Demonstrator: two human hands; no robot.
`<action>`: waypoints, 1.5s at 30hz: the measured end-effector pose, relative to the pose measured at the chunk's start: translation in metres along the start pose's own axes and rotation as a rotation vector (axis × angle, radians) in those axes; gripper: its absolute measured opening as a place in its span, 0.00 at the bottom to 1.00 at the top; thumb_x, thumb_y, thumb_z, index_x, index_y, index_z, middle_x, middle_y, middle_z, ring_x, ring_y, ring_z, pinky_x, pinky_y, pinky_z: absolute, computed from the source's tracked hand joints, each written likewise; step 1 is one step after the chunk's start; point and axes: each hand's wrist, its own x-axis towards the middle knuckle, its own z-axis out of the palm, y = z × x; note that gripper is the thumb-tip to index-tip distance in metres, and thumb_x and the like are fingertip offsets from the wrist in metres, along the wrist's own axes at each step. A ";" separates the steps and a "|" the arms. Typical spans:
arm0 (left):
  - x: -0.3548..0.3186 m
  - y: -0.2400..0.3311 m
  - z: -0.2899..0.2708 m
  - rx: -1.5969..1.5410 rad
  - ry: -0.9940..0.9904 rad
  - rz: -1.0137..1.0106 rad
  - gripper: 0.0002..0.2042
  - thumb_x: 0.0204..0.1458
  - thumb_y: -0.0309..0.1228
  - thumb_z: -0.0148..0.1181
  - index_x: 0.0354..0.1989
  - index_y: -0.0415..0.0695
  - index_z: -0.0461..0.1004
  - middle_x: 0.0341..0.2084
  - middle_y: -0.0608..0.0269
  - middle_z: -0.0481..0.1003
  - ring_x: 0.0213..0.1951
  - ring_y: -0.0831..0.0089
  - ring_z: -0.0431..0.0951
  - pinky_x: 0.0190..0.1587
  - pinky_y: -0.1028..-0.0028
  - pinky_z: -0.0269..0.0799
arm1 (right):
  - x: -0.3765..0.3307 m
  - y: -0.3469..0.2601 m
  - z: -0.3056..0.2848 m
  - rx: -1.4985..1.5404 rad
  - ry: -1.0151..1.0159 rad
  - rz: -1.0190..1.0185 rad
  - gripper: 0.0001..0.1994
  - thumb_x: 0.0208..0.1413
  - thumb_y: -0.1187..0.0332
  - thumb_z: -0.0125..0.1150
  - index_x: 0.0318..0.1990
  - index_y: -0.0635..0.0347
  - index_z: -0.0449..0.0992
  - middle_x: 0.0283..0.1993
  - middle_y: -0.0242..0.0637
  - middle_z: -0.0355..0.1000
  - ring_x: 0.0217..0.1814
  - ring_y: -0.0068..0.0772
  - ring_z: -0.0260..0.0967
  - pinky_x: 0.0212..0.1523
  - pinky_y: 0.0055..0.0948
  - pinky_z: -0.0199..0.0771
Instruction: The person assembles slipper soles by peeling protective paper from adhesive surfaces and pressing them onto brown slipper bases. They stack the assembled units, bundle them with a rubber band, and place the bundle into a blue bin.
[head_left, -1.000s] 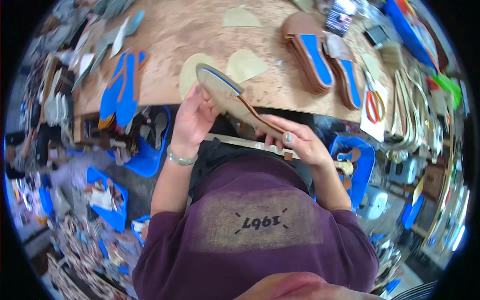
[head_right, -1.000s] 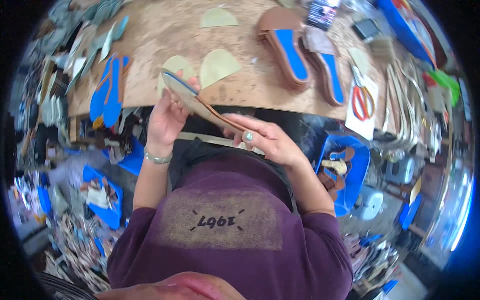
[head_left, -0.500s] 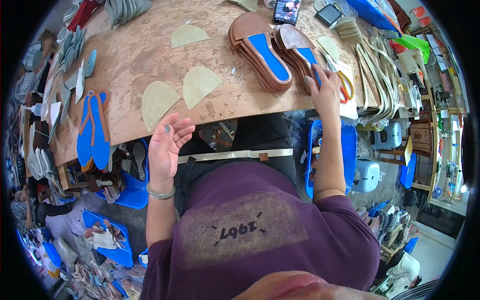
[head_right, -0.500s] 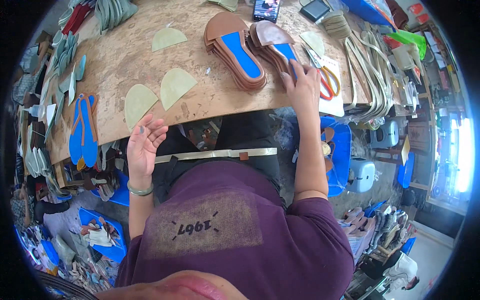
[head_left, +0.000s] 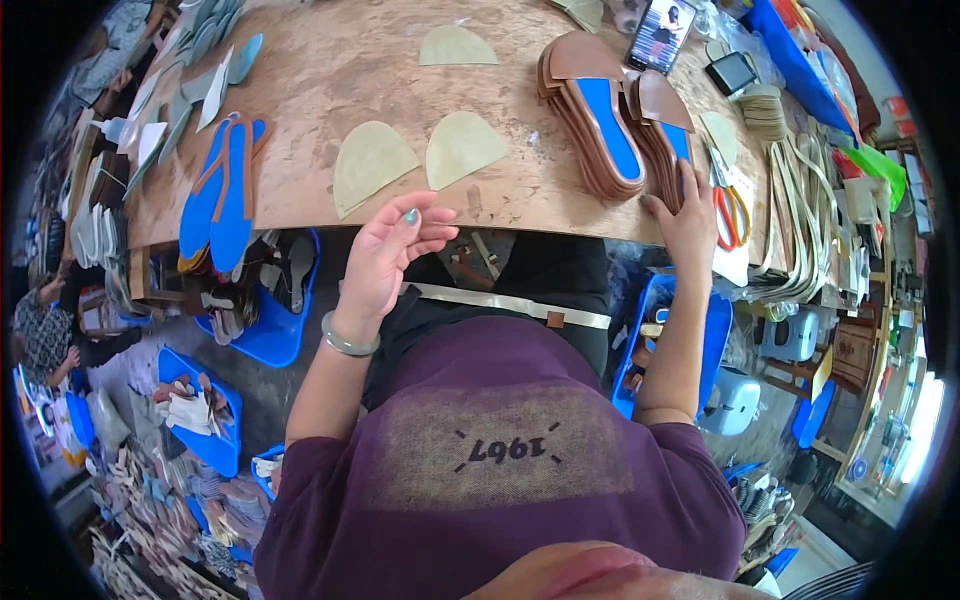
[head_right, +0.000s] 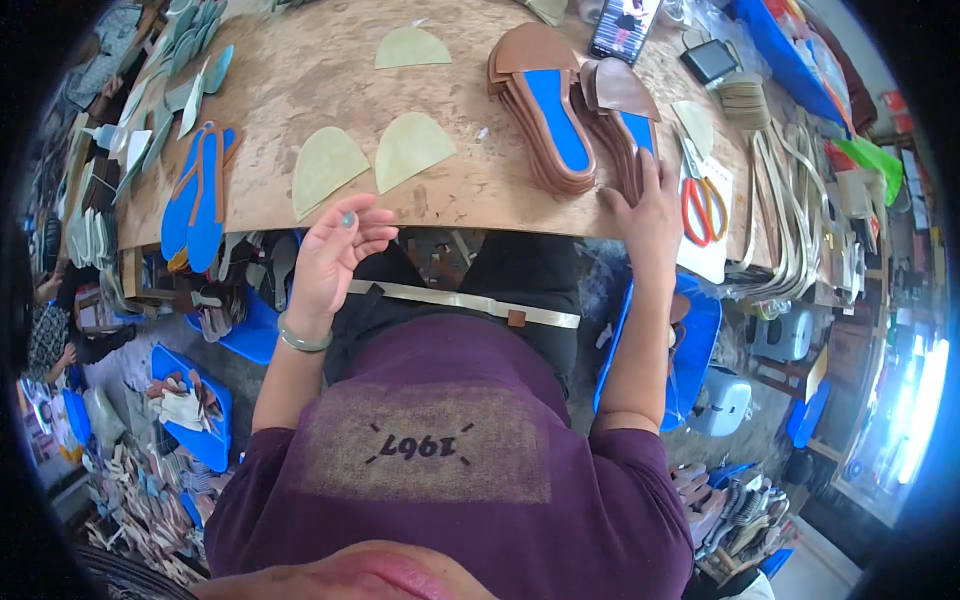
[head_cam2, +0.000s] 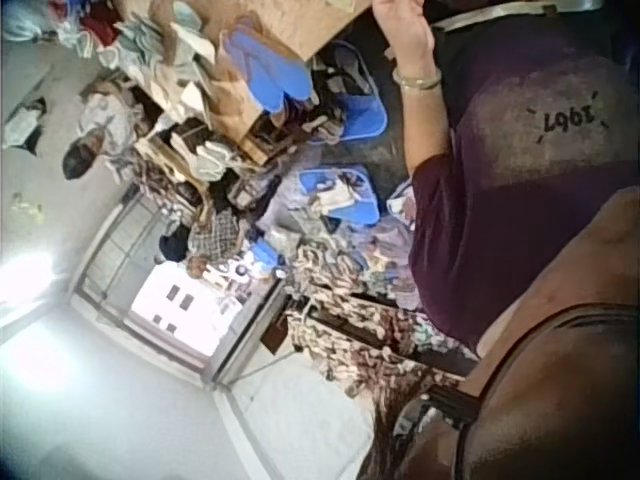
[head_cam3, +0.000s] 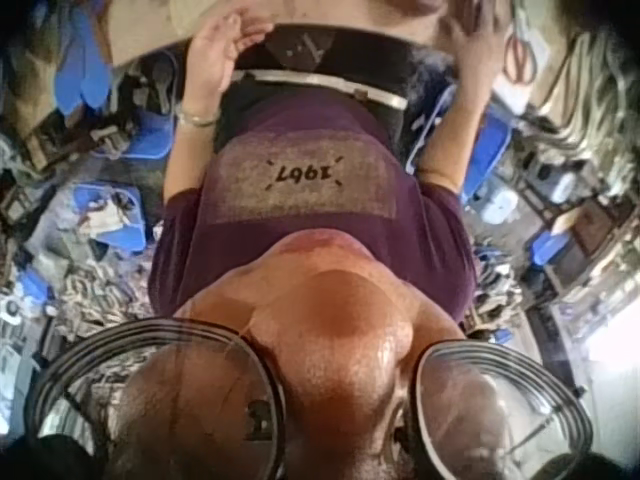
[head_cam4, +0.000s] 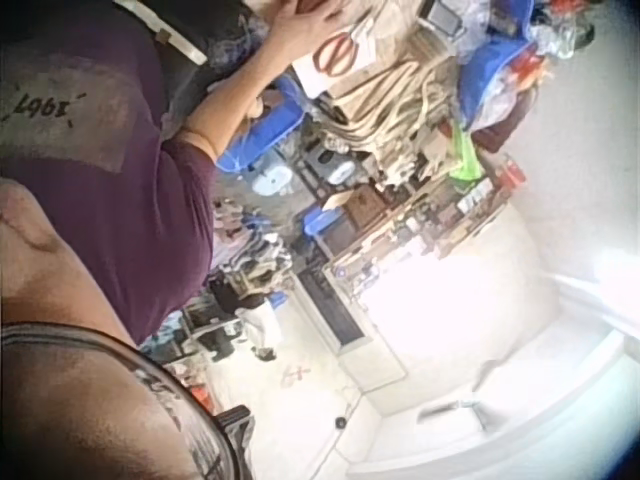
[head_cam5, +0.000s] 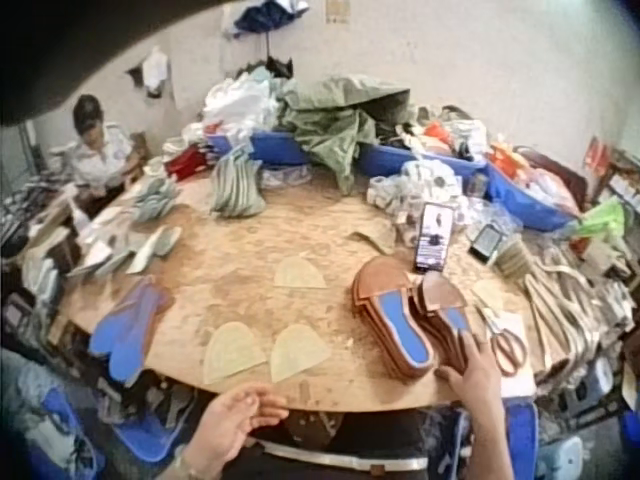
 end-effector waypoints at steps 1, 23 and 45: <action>-0.002 0.002 -0.001 0.008 0.005 0.005 0.18 0.64 0.34 0.47 0.57 0.36 0.66 0.46 0.49 0.76 0.45 0.64 0.78 0.48 0.70 0.75 | 0.002 0.000 0.000 0.034 -0.019 0.006 0.28 0.44 0.63 0.70 0.56 0.55 0.73 0.54 0.46 0.69 0.55 0.48 0.69 0.53 0.39 0.70; -0.007 -0.009 -0.002 0.004 -0.001 0.019 0.18 0.64 0.35 0.49 0.57 0.36 0.65 0.46 0.51 0.75 0.44 0.66 0.78 0.47 0.72 0.74 | 0.002 0.039 0.012 0.439 0.039 0.113 0.25 0.47 0.67 0.66 0.55 0.61 0.74 0.53 0.47 0.72 0.59 0.44 0.68 0.60 0.34 0.64; -0.009 -0.010 -0.002 -0.013 0.000 -0.002 0.18 0.63 0.35 0.49 0.57 0.36 0.66 0.45 0.52 0.75 0.44 0.67 0.78 0.47 0.72 0.75 | 0.003 0.041 0.025 1.116 0.008 0.486 0.21 0.57 0.69 0.59 0.58 0.65 0.71 0.59 0.42 0.69 0.60 0.32 0.66 0.61 0.29 0.62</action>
